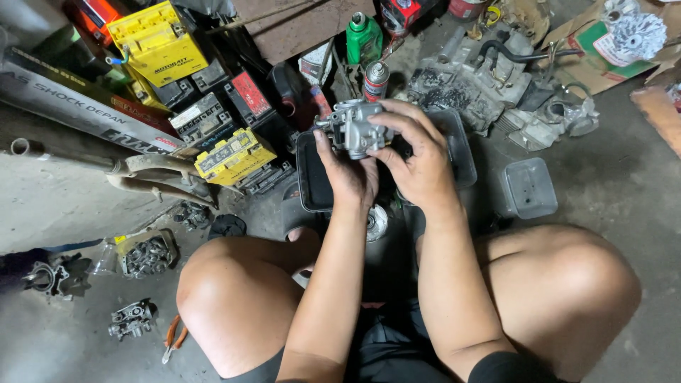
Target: The person assembles a carburetor by inserting orange gaskets and small metal components into the body. They use a screwdriver to tighten screws and secure the parts in place.
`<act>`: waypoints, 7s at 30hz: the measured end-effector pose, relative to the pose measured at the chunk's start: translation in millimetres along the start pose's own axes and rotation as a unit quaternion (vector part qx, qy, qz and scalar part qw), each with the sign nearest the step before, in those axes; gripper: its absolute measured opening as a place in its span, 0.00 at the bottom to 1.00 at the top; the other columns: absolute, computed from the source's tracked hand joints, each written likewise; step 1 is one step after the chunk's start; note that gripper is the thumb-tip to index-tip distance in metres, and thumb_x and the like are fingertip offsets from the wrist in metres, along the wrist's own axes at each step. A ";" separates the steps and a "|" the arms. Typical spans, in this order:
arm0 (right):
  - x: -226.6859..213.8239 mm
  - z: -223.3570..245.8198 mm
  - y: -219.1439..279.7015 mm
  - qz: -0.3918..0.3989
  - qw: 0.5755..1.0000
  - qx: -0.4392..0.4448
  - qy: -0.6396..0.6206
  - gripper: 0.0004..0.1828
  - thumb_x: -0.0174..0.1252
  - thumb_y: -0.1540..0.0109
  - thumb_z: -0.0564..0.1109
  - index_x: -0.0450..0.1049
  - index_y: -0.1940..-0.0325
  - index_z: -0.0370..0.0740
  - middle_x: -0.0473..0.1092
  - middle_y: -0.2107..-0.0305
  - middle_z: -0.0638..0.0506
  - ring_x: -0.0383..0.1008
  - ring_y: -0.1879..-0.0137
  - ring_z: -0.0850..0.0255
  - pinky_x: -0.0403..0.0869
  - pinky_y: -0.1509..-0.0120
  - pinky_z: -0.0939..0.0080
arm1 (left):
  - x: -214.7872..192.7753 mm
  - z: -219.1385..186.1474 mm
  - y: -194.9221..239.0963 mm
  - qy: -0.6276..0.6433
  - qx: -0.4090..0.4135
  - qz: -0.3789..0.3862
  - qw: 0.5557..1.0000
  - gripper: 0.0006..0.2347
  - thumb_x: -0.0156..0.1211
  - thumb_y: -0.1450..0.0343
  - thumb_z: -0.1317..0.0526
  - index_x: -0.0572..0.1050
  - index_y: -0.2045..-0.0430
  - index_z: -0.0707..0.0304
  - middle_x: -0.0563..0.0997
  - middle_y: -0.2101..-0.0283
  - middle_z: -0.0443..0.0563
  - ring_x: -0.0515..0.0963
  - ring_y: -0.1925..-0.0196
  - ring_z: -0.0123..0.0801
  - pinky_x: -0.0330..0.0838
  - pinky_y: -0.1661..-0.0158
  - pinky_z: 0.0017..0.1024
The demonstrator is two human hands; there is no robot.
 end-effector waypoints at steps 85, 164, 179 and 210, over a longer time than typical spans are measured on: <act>6.8 -166.6 38.6 0.073 0.737 0.569 0.358 0.20 0.58 0.34 0.47 0.78 0.47 0.27 0.75 0.53 0.28 0.75 0.43 0.33 0.75 0.41 0.37 | -7.8 -44.6 -6.9 -0.005 0.038 -0.060 0.997 0.13 0.70 0.29 0.56 0.79 0.54 0.59 0.83 0.53 0.58 0.83 0.50 0.47 0.78 0.46 0.53; 24.9 4.4 -10.9 -0.011 0.999 0.047 0.012 0.13 0.70 0.36 0.38 0.83 0.47 0.41 0.74 0.64 0.43 0.73 0.63 0.55 0.74 0.59 0.58 | -30.6 -27.6 -1.5 -0.209 0.056 0.075 0.974 0.44 0.76 0.39 0.72 0.50 0.30 0.62 0.72 0.43 0.65 0.74 0.43 0.43 0.73 0.42 0.46; 19.7 4.5 -12.2 -0.025 0.999 0.030 0.008 0.10 0.68 0.34 0.37 0.82 0.48 0.37 0.73 0.64 0.42 0.76 0.60 0.52 0.76 0.56 0.57 | -30.0 -27.6 -0.6 -0.255 0.054 0.086 0.962 0.43 0.76 0.38 0.70 0.51 0.29 0.68 0.73 0.46 0.68 0.76 0.46 0.44 0.79 0.47 0.43; 5.7 -25.2 -2.0 -0.076 0.989 0.072 -0.107 0.10 0.52 0.28 0.35 0.77 0.48 0.28 0.69 0.59 0.42 0.75 0.55 0.58 0.78 0.53 0.62 | -8.5 -24.9 4.1 -0.131 0.055 0.111 0.984 0.23 0.74 0.32 0.63 0.67 0.46 0.60 0.77 0.54 0.57 0.80 0.53 0.44 0.78 0.50 0.52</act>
Point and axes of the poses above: each hand's wrist, its own y-axis away from the middle knuckle, its own x-axis out of the palm, z = x × y, the point moved 4 cm from there along -y, towards the middle knuckle
